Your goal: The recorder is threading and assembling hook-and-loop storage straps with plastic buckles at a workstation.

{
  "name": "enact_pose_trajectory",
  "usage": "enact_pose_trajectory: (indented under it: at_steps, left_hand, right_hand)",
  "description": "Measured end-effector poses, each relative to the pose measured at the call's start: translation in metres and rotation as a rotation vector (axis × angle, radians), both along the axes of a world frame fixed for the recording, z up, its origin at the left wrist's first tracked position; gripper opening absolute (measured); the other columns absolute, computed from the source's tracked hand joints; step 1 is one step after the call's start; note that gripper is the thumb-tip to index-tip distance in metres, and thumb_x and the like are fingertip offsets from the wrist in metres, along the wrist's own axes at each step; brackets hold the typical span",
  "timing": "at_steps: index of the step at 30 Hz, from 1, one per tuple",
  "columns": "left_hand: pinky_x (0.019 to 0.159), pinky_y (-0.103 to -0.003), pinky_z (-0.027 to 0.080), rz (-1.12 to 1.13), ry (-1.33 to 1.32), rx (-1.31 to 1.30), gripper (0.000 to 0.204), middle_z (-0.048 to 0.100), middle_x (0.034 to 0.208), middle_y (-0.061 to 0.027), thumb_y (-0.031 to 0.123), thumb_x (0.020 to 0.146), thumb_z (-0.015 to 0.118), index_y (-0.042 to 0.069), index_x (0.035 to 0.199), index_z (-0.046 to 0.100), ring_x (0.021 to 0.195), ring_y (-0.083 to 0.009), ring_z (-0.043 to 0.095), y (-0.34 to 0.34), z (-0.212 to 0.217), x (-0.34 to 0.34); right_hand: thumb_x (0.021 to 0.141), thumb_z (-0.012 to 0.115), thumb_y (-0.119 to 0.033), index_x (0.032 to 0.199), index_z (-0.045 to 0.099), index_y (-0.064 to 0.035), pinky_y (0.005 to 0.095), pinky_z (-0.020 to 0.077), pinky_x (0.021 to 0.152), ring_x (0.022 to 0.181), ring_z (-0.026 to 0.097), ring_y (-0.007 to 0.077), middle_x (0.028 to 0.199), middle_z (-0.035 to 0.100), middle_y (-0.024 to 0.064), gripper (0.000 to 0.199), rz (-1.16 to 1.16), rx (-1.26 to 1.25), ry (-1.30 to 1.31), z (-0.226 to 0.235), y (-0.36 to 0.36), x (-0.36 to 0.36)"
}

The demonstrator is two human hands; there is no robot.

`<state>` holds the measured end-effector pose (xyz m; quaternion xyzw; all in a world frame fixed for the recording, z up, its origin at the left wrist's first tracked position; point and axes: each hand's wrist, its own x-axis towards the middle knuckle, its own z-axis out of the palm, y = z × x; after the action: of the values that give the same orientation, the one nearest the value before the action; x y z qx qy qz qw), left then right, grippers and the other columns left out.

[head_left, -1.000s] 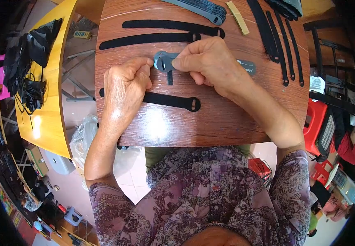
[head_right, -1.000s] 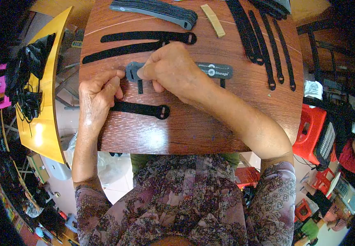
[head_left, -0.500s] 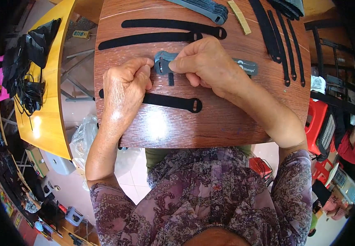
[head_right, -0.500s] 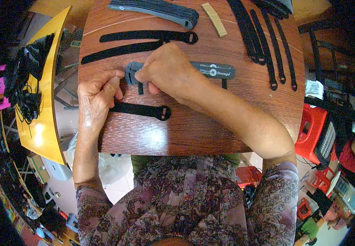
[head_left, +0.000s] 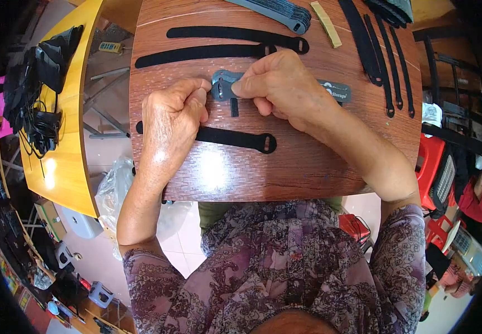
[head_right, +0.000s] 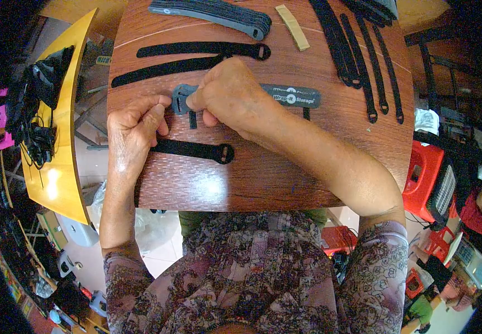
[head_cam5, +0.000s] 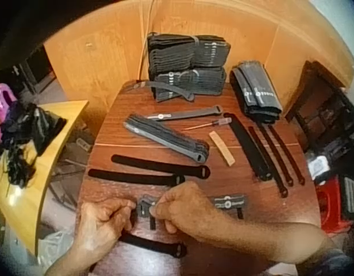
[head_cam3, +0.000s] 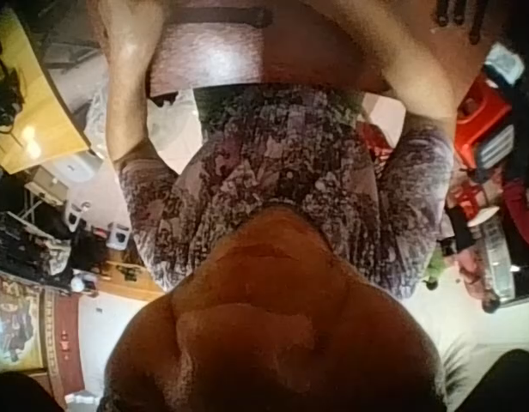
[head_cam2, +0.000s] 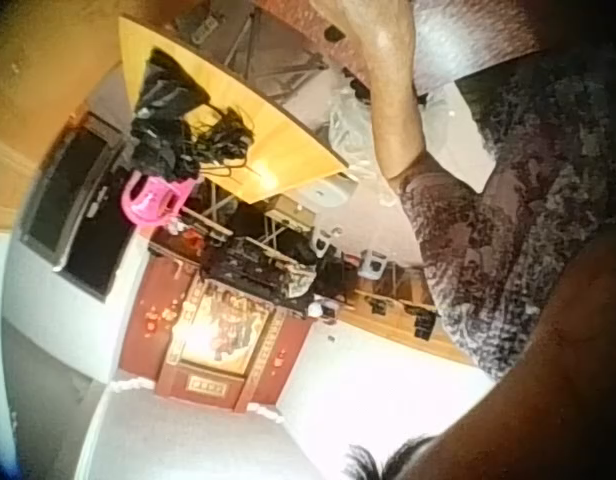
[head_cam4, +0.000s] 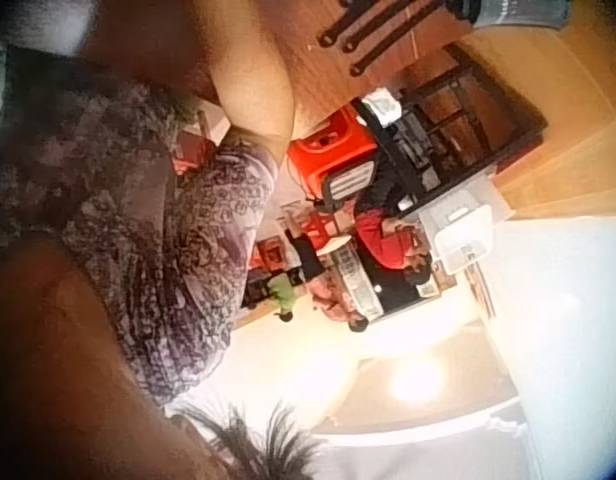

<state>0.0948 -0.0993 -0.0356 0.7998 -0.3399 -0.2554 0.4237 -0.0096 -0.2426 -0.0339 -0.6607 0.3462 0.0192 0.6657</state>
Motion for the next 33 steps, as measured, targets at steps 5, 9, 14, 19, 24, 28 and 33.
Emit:
enact_pose_trajectory:
  at_steps: [5,9,14,19,24,28,33]
  left_hand:
    - [0.049,-0.026,0.043,0.013,0.007,0.009,0.015,0.058,0.056,-0.0083,0.004,0.082,0.053,-0.005,0.088,0.064,0.051,-0.0117,0.056,-0.001,0.001,-0.001]
    - [0.048,-0.026,0.044,0.000,-0.005,0.000,0.015,0.058,0.056,-0.0086,0.004,0.082,0.054,-0.005,0.088,0.064,0.051,-0.0118,0.056,-0.001,0.000,0.000]
    - [0.048,-0.025,0.044,0.000,-0.006,-0.007,0.014,0.058,0.056,-0.0089,0.003,0.082,0.054,-0.005,0.088,0.064,0.050,-0.0119,0.056,-0.001,0.000,0.000]
    - [0.048,-0.026,0.044,0.017,-0.006,-0.013,0.014,0.058,0.056,-0.0088,0.004,0.082,0.055,-0.004,0.088,0.065,0.050,-0.0118,0.057,-0.001,-0.003,-0.001]
    - [0.048,-0.025,0.044,0.015,-0.012,0.002,0.014,0.058,0.055,-0.0083,0.004,0.082,0.055,-0.004,0.088,0.065,0.050,-0.0118,0.057,0.000,-0.002,0.000]
    - [0.048,-0.025,0.044,0.010,-0.018,0.000,0.014,0.058,0.055,-0.0082,0.004,0.082,0.055,-0.003,0.088,0.065,0.050,-0.0117,0.057,0.000,-0.003,0.001]
    - [0.049,-0.025,0.044,0.014,-0.016,0.002,0.015,0.058,0.055,-0.0083,0.004,0.082,0.054,-0.003,0.087,0.065,0.050,-0.0114,0.056,-0.001,-0.001,0.000]
  right_hand:
    - [0.074,0.066,-0.011,0.066,0.063,0.0011,0.0202,0.0209,0.030,0.032,0.035,0.0056,0.043,0.048,0.0036,0.014,-0.001,-0.002,0.004,-0.002,-0.001,0.001]
    - [0.074,0.065,-0.011,0.064,0.062,0.0005,0.0207,0.0213,0.030,0.032,0.035,0.0058,0.043,0.048,0.0035,0.016,0.024,-0.027,0.002,-0.001,-0.002,0.001]
    - [0.073,0.065,-0.012,0.060,0.061,-0.0008,0.0211,0.0213,0.030,0.032,0.035,0.0061,0.043,0.048,0.0038,0.017,0.036,-0.037,-0.014,-0.002,-0.002,0.001]
    - [0.072,0.065,-0.011,0.058,0.059,-0.0010,0.0219,0.0197,0.030,0.032,0.034,0.0066,0.043,0.048,0.0041,0.018,0.095,-0.110,-0.068,-0.008,-0.004,0.000]
    - [0.071,0.065,-0.011,0.058,0.059,-0.0008,0.0223,0.0201,0.031,0.032,0.035,0.0068,0.043,0.048,0.0043,0.018,0.062,-0.071,0.002,-0.003,-0.003,0.002]
    - [0.071,0.065,-0.011,0.058,0.060,-0.0006,0.0227,0.0208,0.032,0.033,0.035,0.0071,0.043,0.048,0.0043,0.018,0.060,-0.090,0.032,-0.002,-0.002,0.004]
    - [0.071,0.065,-0.011,0.059,0.060,-0.0004,0.0229,0.0213,0.032,0.033,0.036,0.0073,0.043,0.048,0.0044,0.017,0.112,-0.138,-0.119,-0.012,-0.005,-0.001]
